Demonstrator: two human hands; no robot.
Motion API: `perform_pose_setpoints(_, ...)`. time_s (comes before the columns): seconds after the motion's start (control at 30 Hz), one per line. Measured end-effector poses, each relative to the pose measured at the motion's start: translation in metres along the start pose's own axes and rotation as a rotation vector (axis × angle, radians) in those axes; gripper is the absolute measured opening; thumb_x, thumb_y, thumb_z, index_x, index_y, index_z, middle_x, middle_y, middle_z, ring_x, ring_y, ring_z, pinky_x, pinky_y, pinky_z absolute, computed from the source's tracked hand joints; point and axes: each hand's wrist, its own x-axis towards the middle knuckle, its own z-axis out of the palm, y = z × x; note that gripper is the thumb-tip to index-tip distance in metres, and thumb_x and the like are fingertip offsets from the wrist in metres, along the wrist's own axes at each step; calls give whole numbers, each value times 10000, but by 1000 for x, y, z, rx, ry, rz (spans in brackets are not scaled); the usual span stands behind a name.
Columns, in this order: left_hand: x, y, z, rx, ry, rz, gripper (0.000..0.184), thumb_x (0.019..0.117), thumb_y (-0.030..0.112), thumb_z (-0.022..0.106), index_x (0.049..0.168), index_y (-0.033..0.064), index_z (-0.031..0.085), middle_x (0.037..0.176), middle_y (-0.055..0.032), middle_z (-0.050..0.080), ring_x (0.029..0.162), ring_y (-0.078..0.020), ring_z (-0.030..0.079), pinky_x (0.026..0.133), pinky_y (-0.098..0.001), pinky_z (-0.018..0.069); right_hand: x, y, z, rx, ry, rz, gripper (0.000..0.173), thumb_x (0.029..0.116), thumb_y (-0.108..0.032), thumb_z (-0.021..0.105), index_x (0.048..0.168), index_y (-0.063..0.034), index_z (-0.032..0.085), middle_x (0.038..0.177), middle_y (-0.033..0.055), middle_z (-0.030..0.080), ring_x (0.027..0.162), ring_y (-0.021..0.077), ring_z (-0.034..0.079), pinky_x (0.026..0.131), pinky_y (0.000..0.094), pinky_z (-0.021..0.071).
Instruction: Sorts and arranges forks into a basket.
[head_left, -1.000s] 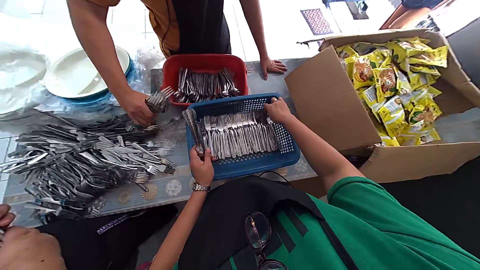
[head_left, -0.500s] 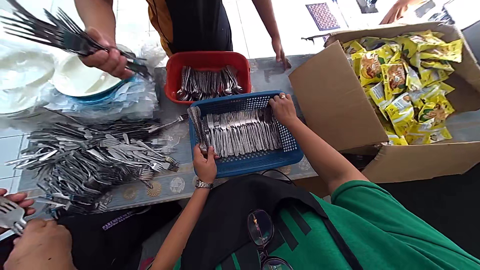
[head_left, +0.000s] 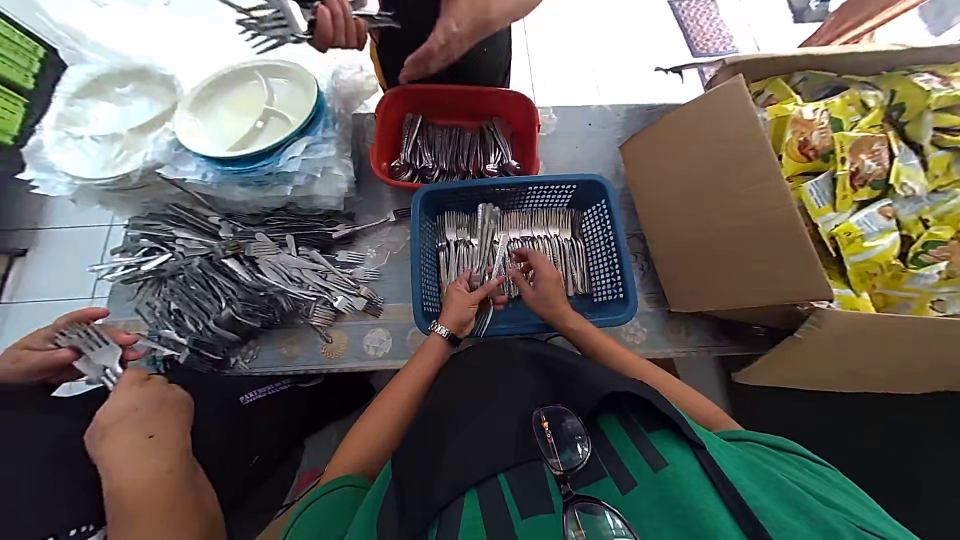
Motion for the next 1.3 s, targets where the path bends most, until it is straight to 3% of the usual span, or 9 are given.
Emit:
perform_pose_setpoints(0.17, -1, -3, -1, 85, -92, 31, 369, 976, -65, 621, 1329, -36, 515, 1066, -159, 742, 738, -191, 746, 676, -304, 635, 14, -17, -24, 312, -145, 300, 506, 1045, -284, 628, 1457, -17, 503, 1256, 174, 665, 917, 256, 666, 793, 441, 555)
perform_pose_setpoints(0.3, -5, 0, 3, 316, -184, 106, 322, 948, -37, 683, 1249, -58, 572, 895, -96, 733, 679, -138, 718, 683, -282, 632, 22, -23, -25, 684, -300, 485, 310, 1039, -213, 630, 1310, -66, 604, 840, 13, 644, 553, 32, 492, 518, 193, 440)
perform_pose_setpoints(0.43, -6, 1, -2, 572, -174, 301, 307, 919, 56, 749, 1179, -48, 622, 855, -57, 697, 724, -80, 662, 736, -276, 576, 23, -38, -33, 748, -260, 438, 117, 1051, -126, 586, 1097, -53, 664, 650, -42, 580, 473, -8, 458, 476, 142, 427)
perform_pose_setpoints(0.6, -15, -2, -8, 622, 172, 572, 633, 831, 204, 855, 1331, -51, 561, 1388, -245, 560, 1296, -341, 553, 1086, -499, 469, 19, -58, -49, 492, -9, -4, 121, 1044, -115, 597, 1081, -29, 674, 727, -5, 648, 527, 8, 553, 516, 159, 501)
perform_pose_setpoints(0.7, -27, 3, 1, 297, 106, 299, 320, 1090, 197, 496, 1255, -68, 565, 1165, -149, 634, 1017, -178, 645, 920, -364, 545, 16, -59, -47, 207, 138, -475, 113, 962, 11, 637, 1031, 78, 696, 963, 157, 702, 764, 125, 682, 707, 260, 602)
perform_pose_setpoints(0.77, -33, 11, 5, -7, -191, 53, 577, 1143, 368, 148, 1297, -27, 539, 1124, -112, 673, 978, -184, 696, 897, -368, 584, 10, -54, -38, 40, 102, -728, 173, 884, 17, 660, 1030, 57, 743, 1014, 206, 722, 898, 259, 724, 797, 388, 616)
perform_pose_setpoints(0.9, -40, 27, 15, -261, -208, -49, 517, 1138, 397, 210, 1003, 131, 632, 787, 4, 707, 719, -66, 695, 663, -227, 588, -2, -38, -11, -226, 80, -1012, 178, 945, -32, 638, 1050, -69, 778, 1056, 131, 766, 925, 271, 733, 832, 380, 595)
perform_pose_setpoints(1.07, -20, 14, -11, -341, -204, -10, 407, 1139, 224, 250, 1321, 55, 572, 1086, -69, 738, 884, -126, 725, 772, -269, 601, -12, -21, 2, -201, 20, -882, 295, 962, 40, 581, 1175, -55, 763, 1229, 125, 742, 1184, 268, 686, 1045, 383, 530)
perform_pose_setpoints(1.3, -14, 14, -12, -304, -234, 0, 334, 1118, 86, 303, 1417, 91, 453, 1252, -120, 703, 981, -255, 751, 856, -429, 627, -19, -23, -9, 83, 76, -285, 270, 966, 16, 591, 1210, 30, 704, 1102, 184, 723, 974, 267, 718, 878, 410, 599)
